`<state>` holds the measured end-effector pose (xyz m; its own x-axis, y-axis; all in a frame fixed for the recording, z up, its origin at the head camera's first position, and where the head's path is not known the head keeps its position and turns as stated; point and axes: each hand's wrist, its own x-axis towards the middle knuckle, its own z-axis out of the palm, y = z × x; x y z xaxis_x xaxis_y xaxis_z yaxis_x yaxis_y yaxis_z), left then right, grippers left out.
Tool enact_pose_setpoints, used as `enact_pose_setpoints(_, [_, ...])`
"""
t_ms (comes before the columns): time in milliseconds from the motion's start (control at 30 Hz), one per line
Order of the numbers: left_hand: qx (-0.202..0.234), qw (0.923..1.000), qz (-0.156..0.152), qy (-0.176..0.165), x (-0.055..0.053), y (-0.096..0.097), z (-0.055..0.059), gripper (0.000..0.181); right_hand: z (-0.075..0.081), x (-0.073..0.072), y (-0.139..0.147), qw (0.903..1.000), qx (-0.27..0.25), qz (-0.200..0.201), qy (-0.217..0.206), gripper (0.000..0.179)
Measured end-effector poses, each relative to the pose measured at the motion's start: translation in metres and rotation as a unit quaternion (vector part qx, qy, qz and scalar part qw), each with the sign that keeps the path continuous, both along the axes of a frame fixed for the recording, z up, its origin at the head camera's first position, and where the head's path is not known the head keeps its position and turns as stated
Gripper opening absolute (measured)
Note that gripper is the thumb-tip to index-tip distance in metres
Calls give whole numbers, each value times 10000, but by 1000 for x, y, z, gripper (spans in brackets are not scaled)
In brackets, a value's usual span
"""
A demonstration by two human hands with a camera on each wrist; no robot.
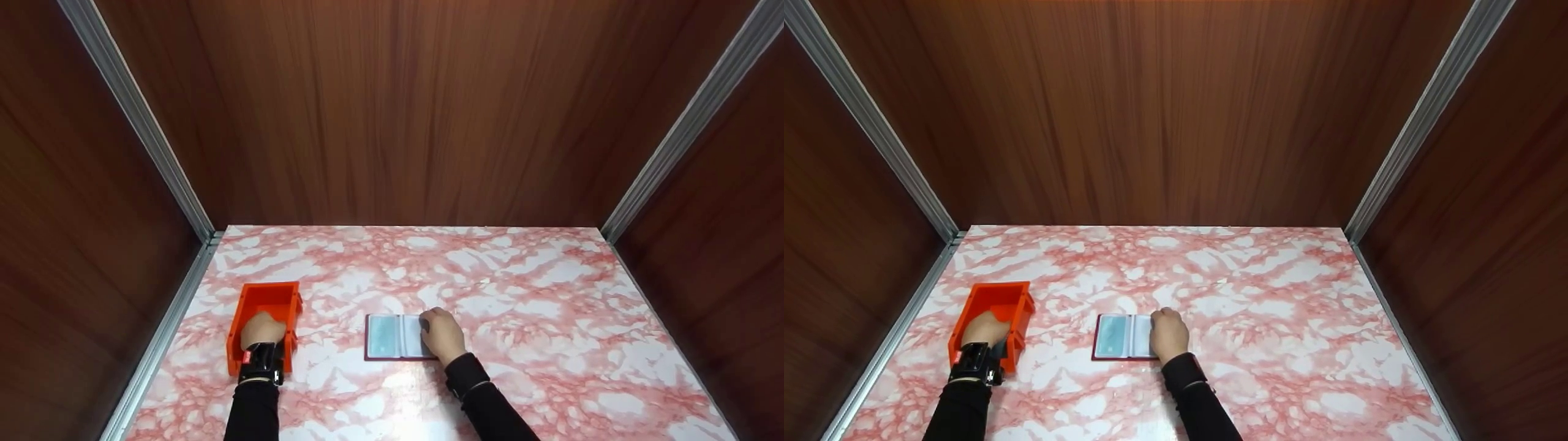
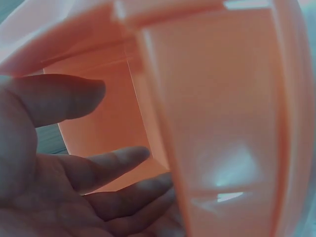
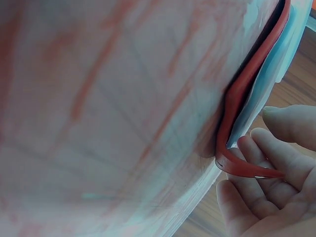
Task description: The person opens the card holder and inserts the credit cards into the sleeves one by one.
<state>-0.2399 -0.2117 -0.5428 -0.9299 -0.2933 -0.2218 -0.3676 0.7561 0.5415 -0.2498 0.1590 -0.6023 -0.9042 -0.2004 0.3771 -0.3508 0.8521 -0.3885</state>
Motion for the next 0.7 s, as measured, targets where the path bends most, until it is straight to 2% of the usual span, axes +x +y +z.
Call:
enact_pose_setpoints(200, [36,9999,-17,131,-1,0,-3,29,-1,-1,0,10000,-13,-8,-18,23])
enact_pose_setpoints(500, [15,9998,142,-138,0,1,-4,33,-2,0,0,10000,-27,-25,41,21])
enact_pose_setpoints(700, [-39,10000,80,6,0,2,-3,37,-1,0,1,10000,-39,57,37,20])
